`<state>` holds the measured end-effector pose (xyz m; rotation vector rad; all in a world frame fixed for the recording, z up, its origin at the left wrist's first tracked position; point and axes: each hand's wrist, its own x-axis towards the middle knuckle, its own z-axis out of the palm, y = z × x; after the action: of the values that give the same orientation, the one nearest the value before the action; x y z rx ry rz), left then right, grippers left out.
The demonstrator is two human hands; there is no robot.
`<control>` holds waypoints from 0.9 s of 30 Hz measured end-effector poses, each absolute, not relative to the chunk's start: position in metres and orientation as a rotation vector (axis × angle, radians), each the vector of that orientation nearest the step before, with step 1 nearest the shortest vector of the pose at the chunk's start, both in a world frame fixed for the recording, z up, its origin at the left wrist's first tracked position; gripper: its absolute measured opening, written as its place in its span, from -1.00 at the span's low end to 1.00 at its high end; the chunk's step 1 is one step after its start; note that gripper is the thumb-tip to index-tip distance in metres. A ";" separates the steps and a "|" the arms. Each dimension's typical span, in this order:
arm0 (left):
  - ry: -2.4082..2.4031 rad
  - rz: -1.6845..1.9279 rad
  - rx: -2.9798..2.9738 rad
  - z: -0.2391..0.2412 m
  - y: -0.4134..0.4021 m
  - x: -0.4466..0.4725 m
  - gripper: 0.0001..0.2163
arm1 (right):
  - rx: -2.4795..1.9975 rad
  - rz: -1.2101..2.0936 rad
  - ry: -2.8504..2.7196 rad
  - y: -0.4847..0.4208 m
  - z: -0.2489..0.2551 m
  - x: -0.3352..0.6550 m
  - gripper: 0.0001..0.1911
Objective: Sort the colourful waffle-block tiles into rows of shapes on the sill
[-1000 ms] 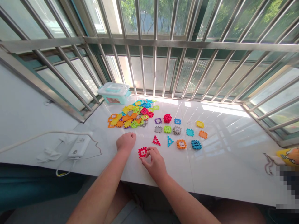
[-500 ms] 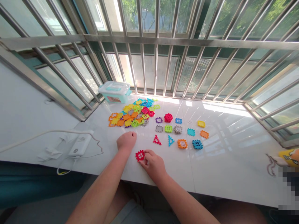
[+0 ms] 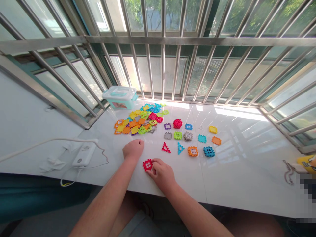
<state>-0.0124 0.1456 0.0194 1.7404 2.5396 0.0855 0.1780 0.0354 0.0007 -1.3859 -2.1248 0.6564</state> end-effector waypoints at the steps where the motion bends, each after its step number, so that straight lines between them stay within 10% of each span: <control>1: 2.540 0.083 1.737 0.019 0.146 -0.012 -0.50 | -1.388 0.655 -2.128 0.035 0.001 0.178 -0.71; 27: 2.540 0.092 1.743 0.019 0.145 -0.012 -0.52 | -1.454 0.650 -2.186 0.035 0.010 0.177 -0.74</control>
<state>-0.0121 0.1446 0.0189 1.7432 2.5400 0.0918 0.1772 0.0354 0.0104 -1.4536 -2.1861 0.6502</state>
